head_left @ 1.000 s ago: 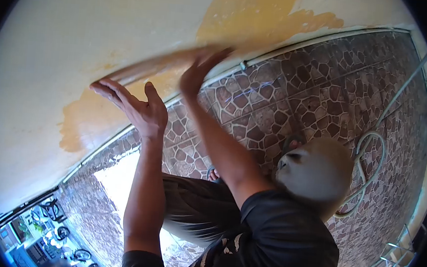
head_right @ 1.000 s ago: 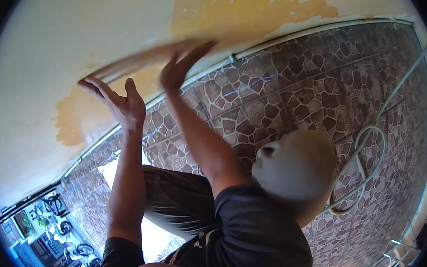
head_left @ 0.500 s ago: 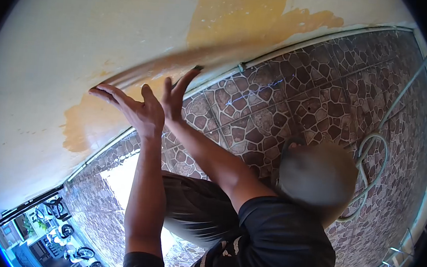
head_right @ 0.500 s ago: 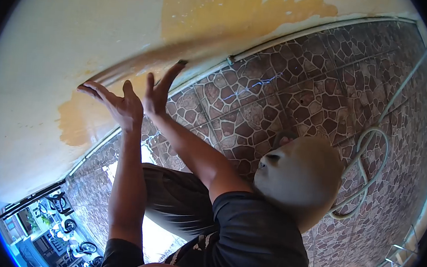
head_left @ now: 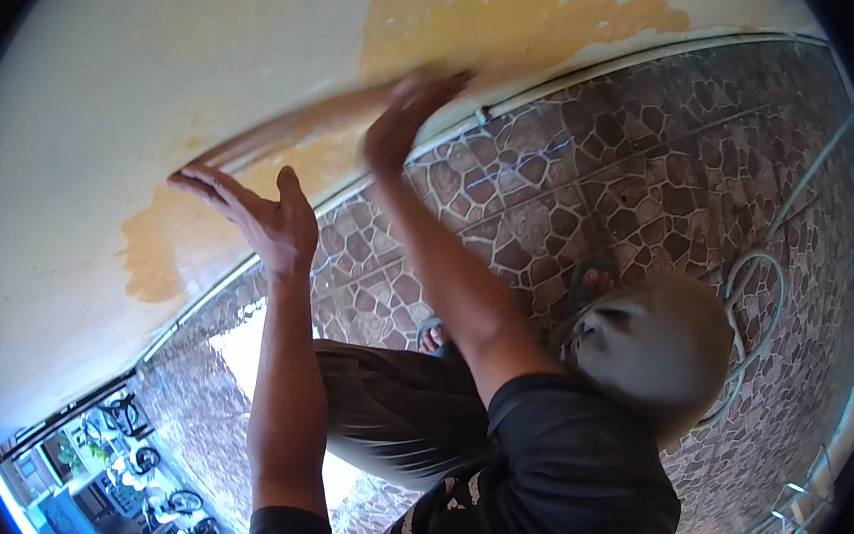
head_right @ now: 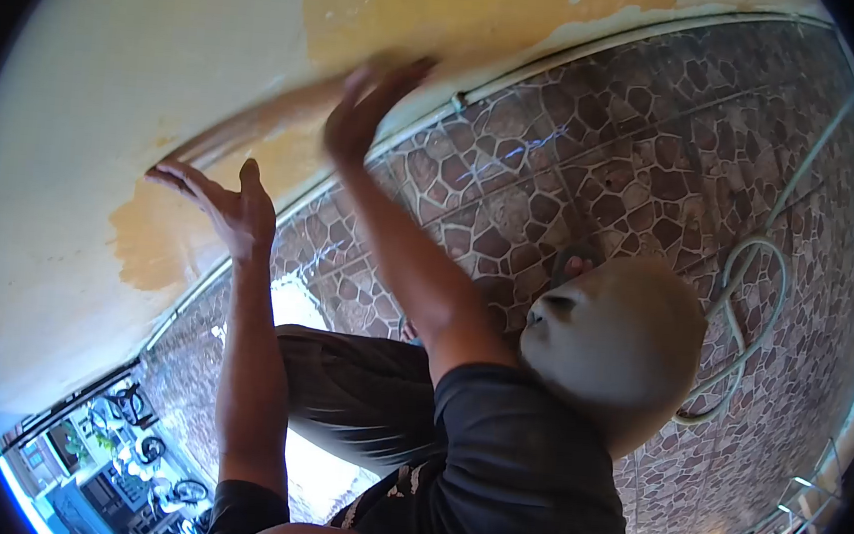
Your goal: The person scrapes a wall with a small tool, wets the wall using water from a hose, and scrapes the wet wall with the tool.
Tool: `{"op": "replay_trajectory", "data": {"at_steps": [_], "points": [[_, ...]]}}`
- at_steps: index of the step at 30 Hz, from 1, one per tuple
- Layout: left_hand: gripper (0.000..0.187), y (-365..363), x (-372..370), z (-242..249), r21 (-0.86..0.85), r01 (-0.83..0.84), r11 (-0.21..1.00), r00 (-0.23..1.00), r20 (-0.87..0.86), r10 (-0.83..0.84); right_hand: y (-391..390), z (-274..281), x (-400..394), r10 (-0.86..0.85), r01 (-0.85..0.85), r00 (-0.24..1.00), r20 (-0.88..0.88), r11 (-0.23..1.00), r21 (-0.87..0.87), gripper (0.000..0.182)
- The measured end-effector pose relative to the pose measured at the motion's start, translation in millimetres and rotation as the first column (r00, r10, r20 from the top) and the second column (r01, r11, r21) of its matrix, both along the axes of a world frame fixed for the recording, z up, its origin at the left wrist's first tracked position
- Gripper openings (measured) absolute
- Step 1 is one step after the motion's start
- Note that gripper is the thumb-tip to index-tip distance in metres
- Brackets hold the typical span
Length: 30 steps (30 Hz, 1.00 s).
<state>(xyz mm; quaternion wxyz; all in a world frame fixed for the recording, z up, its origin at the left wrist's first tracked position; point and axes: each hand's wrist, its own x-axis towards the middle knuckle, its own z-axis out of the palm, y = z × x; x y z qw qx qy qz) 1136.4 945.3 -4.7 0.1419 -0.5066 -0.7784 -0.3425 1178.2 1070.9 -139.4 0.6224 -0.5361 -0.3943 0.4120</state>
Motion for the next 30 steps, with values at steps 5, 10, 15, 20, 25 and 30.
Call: {"op": "replay_trajectory", "data": {"at_steps": [5,10,15,20,25,30], "points": [[0.105,-4,7,11,-0.047,0.005,0.999,0.998,0.07,-0.002,19,22,25,-0.074,0.073,0.97,-0.231,0.997,-0.015,0.097],[0.101,5,-1,-5,0.056,-0.003,0.998,0.998,-0.062,0.007,-85,12,-37,0.268,-0.266,0.963,0.004,0.954,0.138,0.093],[0.099,-18,-2,16,-0.126,-0.054,0.991,0.998,-0.025,0.051,29,10,18,-0.116,0.115,0.993,-0.026,0.993,-0.038,0.091],[0.108,2,6,9,-0.033,-0.081,0.996,0.996,-0.033,0.08,40,19,38,-0.147,0.139,0.984,-0.097,0.986,-0.09,0.09],[0.121,43,32,4,0.028,-0.172,0.985,0.985,-0.001,0.172,1,8,37,0.001,-0.001,1.0,-0.002,1.0,-0.032,0.087],[0.127,61,45,2,0.058,-0.191,0.98,0.981,0.024,0.19,30,1,57,0.0,-0.014,0.992,-0.124,0.994,-0.108,0.08]]}}
